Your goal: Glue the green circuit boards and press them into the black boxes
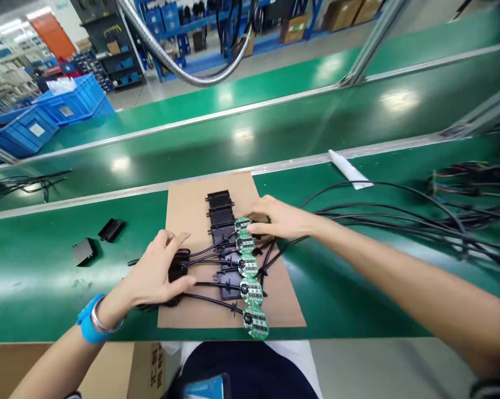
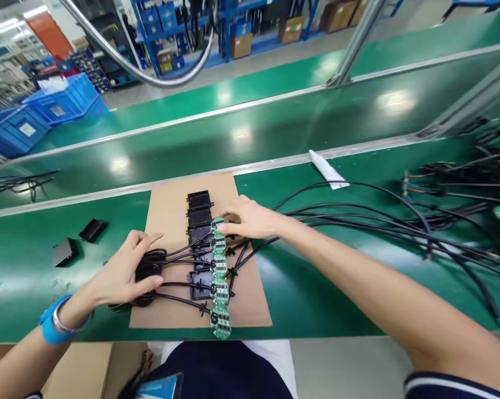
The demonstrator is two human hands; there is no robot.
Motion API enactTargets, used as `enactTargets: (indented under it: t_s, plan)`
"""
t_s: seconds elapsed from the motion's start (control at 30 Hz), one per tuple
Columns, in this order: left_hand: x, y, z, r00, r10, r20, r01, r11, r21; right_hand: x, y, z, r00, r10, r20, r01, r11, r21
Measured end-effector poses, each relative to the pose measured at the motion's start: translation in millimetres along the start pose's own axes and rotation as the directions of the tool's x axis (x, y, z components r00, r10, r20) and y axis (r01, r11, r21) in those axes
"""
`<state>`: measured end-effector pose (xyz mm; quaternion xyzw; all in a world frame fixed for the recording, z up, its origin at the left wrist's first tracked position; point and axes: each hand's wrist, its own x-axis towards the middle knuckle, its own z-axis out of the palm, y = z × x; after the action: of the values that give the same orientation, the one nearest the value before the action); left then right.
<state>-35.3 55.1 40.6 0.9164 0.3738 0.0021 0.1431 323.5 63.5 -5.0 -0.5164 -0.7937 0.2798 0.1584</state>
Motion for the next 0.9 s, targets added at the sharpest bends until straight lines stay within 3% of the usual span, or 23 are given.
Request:
enactTargets:
  t_s: [0.1,0.23,0.3,0.4,0.53,0.67,0.9]
  plan:
    - [13.3,-7.5,6.3,1.000,-0.008,0.021,0.009,0.998,-0.062,14.0,-5.2,25.0,0.996,-0.091,-0.001,0.091,0.993,0.076]
    - [21.7,-7.5,10.5,0.993,0.056,0.099,-0.044,0.992,-0.117,6.5,-5.9,21.4,0.968,-0.226,-0.105,0.240,0.961,0.136]
    - [24.9,-10.1,3.0,0.998,0.047,0.040,-0.036,0.973,-0.228,9.9,-3.6,9.5,0.940,-0.269,-0.211,0.298,0.948,0.116]
    - [38.5,-24.0,-14.3,0.992,-0.082,-0.094,0.051,0.956,-0.290,32.9,8.5,-5.4,0.929,-0.199,-0.311,0.243,0.964,0.111]
    - [74.1,-52.4,-18.8,0.952,-0.170,-0.253,0.181,0.983,0.022,68.2,35.1,-0.1,0.953,-0.114,-0.280,0.144,0.986,0.089]
    - [100.2,-70.8,-2.3,0.970,-0.121,-0.210,0.196,0.902,0.385,78.0,48.4,21.2,0.937,-0.149,-0.316,0.154,0.988,-0.009]
    - [91.7,-68.0,-2.0,0.983,-0.134,-0.129,0.180,0.859,0.480,66.8,47.9,28.0,0.917,-0.188,-0.352,0.158,0.981,-0.110]
